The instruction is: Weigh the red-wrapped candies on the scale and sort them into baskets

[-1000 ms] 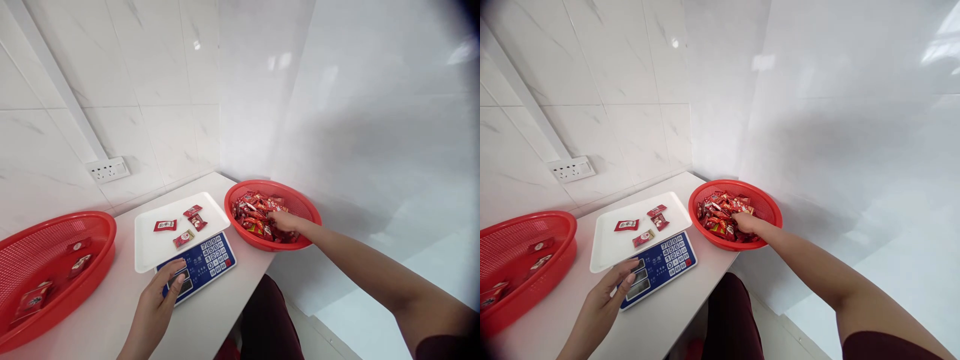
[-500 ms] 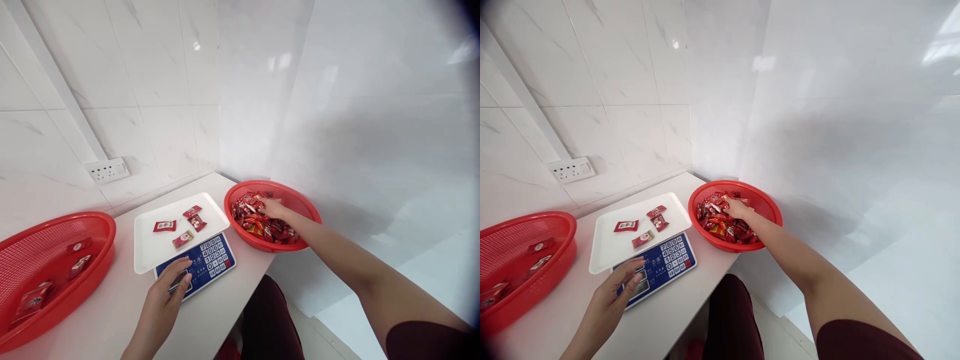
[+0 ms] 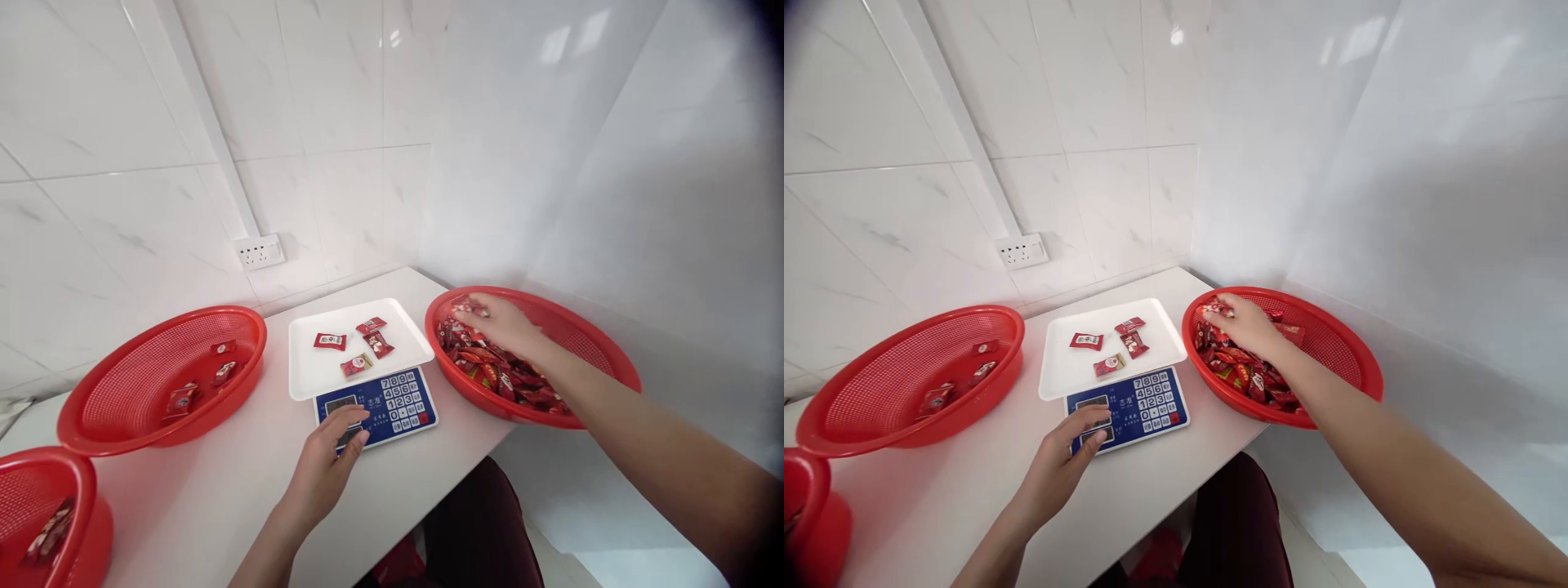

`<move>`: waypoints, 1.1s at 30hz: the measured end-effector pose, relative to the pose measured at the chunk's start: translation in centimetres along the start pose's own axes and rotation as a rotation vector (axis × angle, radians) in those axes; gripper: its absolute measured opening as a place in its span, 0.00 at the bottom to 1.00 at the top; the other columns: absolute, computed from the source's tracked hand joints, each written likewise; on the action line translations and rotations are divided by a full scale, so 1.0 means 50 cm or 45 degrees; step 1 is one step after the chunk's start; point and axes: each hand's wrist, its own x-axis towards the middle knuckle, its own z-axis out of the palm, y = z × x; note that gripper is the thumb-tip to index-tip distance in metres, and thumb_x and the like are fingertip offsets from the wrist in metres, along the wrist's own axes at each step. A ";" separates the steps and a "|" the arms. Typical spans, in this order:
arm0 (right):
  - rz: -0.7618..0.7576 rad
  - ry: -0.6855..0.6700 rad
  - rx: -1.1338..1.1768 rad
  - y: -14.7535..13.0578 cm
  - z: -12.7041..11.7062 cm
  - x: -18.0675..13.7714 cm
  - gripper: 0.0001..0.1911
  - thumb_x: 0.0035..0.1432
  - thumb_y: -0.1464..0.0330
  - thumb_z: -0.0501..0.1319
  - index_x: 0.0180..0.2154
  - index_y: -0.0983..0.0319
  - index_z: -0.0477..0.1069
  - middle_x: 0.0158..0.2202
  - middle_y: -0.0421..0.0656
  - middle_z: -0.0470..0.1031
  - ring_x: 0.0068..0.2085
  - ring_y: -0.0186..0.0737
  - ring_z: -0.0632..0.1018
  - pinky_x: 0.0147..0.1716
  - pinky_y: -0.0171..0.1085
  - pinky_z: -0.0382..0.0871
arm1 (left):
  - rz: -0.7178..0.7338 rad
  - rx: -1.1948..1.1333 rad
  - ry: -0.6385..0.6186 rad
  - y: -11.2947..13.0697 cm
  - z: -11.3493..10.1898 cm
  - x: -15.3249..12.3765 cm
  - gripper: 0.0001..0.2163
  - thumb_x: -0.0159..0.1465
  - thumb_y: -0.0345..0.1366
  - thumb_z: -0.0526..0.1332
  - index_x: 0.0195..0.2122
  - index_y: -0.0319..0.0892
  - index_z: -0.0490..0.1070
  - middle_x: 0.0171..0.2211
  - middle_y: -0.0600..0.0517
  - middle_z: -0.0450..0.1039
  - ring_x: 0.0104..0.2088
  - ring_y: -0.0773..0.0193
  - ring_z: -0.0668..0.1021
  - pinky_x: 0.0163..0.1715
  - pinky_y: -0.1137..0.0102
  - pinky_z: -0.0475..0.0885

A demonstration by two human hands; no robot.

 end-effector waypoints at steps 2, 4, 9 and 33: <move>-0.115 -0.108 0.087 -0.050 0.033 -0.009 0.22 0.54 0.57 0.59 0.48 0.59 0.69 0.50 0.47 0.73 0.49 0.49 0.73 0.48 0.45 0.65 | -0.017 -0.016 -0.034 0.007 0.003 -0.003 0.13 0.65 0.42 0.52 0.47 0.49 0.70 0.53 0.49 0.69 0.54 0.60 0.70 0.45 0.66 0.73; -0.202 -0.240 0.166 -0.087 0.068 -0.013 0.18 0.55 0.59 0.59 0.46 0.58 0.71 0.46 0.44 0.76 0.46 0.45 0.75 0.46 0.41 0.67 | -0.021 -0.018 -0.048 0.010 0.002 -0.007 0.13 0.65 0.42 0.51 0.47 0.49 0.70 0.53 0.49 0.69 0.54 0.59 0.71 0.43 0.67 0.74; -0.221 -0.283 0.208 -0.122 0.125 -0.006 0.12 0.54 0.64 0.59 0.41 0.58 0.72 0.39 0.40 0.78 0.39 0.41 0.76 0.39 0.37 0.67 | -0.013 0.017 -0.009 0.000 -0.012 -0.020 0.13 0.65 0.42 0.52 0.47 0.49 0.70 0.52 0.49 0.70 0.53 0.59 0.71 0.42 0.67 0.74; 0.136 0.185 -0.243 0.051 -0.001 -0.209 0.18 0.54 0.59 0.52 0.46 0.52 0.69 0.47 0.45 0.72 0.49 0.58 0.72 0.43 0.54 0.67 | -0.204 0.024 -0.304 0.004 -0.004 -0.122 0.12 0.65 0.41 0.50 0.41 0.47 0.71 0.40 0.50 0.75 0.41 0.61 0.75 0.41 0.67 0.71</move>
